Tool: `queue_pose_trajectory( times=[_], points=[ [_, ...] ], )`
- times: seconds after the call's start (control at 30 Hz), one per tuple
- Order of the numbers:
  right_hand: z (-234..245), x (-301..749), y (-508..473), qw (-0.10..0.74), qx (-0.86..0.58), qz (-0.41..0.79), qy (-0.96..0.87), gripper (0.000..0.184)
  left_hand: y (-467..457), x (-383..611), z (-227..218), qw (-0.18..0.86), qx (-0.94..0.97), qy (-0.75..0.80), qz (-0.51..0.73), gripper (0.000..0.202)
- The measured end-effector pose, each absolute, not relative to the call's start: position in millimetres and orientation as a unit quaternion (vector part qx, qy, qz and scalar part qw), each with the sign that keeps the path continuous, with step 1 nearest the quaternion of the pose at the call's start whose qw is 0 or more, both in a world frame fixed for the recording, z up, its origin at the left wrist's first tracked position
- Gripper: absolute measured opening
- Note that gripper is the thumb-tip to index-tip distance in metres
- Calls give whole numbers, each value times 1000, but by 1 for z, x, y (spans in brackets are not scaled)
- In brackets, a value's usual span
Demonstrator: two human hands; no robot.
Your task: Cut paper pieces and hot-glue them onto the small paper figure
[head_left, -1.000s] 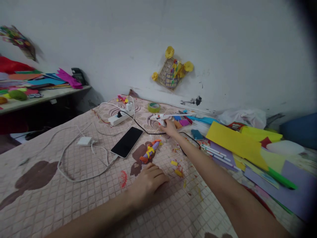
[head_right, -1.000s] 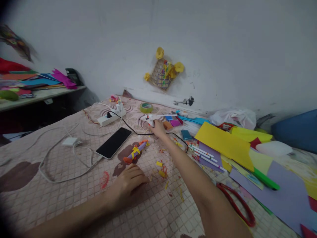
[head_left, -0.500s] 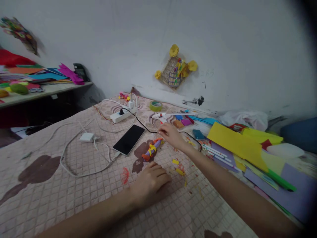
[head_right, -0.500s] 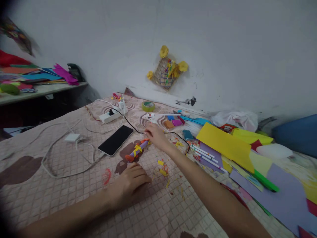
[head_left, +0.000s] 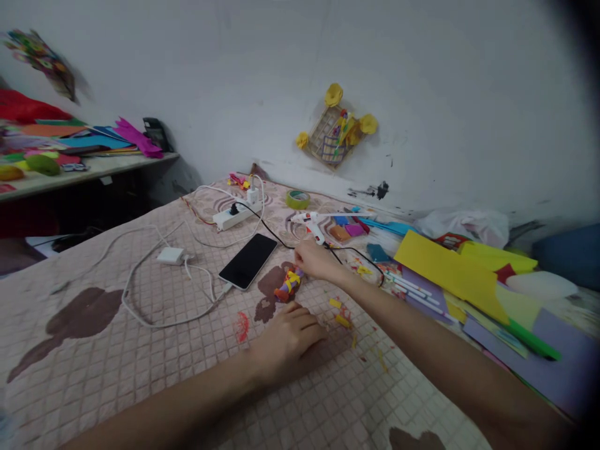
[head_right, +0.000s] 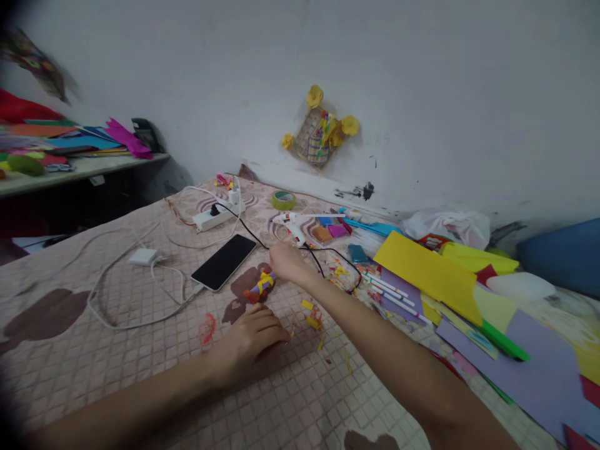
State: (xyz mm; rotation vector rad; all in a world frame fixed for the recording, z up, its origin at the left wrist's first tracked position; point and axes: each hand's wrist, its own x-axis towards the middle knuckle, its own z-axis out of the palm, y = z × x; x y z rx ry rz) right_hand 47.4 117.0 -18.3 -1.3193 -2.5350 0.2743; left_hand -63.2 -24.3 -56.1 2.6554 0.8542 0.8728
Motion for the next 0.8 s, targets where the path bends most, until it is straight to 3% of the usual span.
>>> queue_pose_trajectory(
  times=[0.3,0.47,0.53,0.67,0.8],
  points=[
    [22,103,110,271,-427,205,-838,23,-26,-61,-56,106,897,306,301,19],
    [17,127,93,314,-410,398,-758,25,-17,-61,-55,154,817,382,404,11],
    [11,130,90,325,-409,428,-737,27,-4,-60,-53,203,742,448,457,13],
    [4,129,86,341,-399,467,-711,32,30,-53,-47,384,582,495,518,42],
    [4,122,80,358,-382,512,-681,35,48,-38,-40,514,514,434,531,54]
  ],
)
